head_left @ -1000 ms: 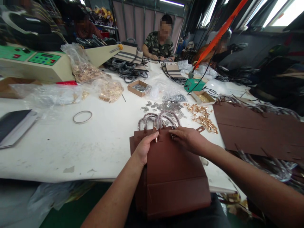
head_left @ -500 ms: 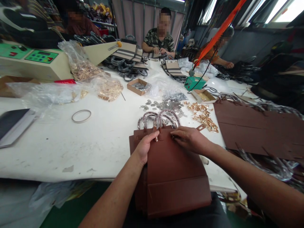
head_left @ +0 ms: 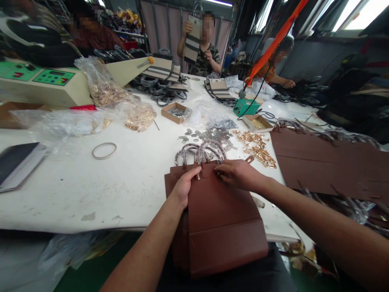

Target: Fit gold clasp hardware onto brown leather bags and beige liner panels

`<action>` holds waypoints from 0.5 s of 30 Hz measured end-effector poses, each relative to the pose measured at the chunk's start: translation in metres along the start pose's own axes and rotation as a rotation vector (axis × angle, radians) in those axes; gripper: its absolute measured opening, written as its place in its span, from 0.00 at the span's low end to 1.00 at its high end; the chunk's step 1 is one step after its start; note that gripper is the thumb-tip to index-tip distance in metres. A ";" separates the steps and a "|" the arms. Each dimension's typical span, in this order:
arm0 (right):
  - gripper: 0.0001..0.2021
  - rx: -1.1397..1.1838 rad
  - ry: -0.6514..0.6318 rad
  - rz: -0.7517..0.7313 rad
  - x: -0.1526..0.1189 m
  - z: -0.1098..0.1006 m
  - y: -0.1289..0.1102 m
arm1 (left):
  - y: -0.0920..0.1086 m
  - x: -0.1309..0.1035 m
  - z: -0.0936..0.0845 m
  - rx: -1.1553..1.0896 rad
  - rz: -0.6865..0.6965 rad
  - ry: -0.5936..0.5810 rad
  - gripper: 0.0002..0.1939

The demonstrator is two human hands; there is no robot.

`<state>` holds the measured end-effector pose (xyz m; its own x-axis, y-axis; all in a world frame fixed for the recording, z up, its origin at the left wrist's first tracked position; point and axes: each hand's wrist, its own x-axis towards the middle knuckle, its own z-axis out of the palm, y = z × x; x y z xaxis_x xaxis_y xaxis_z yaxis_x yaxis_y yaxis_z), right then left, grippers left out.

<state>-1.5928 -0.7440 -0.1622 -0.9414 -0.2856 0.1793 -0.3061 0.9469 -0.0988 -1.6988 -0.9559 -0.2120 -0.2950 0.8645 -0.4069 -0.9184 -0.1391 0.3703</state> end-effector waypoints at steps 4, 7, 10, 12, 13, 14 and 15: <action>0.12 0.012 0.041 0.012 -0.007 0.011 0.000 | -0.001 0.000 0.001 0.006 0.001 0.015 0.20; 0.13 0.071 0.102 0.026 -0.016 0.020 0.000 | -0.001 -0.001 0.002 -0.001 -0.012 0.008 0.20; 0.14 0.138 0.114 0.015 -0.020 0.021 -0.001 | -0.001 -0.001 0.003 -0.006 -0.009 0.014 0.21; 0.13 0.167 0.123 0.023 -0.019 0.020 -0.002 | -0.002 -0.001 0.003 -0.004 -0.004 0.016 0.21; 0.12 0.163 0.129 0.042 -0.018 0.020 -0.002 | -0.002 -0.001 0.002 -0.002 0.000 0.017 0.21; 0.12 0.143 0.133 0.068 -0.017 0.020 -0.003 | -0.002 -0.001 0.002 0.002 0.005 0.021 0.21; 0.11 0.112 0.133 0.096 -0.016 0.021 -0.004 | -0.002 -0.001 0.002 0.005 0.008 0.025 0.20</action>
<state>-1.5793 -0.7461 -0.1852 -0.9423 -0.1659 0.2909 -0.2369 0.9441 -0.2290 -1.6958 -0.9558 -0.2110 -0.3094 0.8509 -0.4246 -0.9144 -0.1437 0.3784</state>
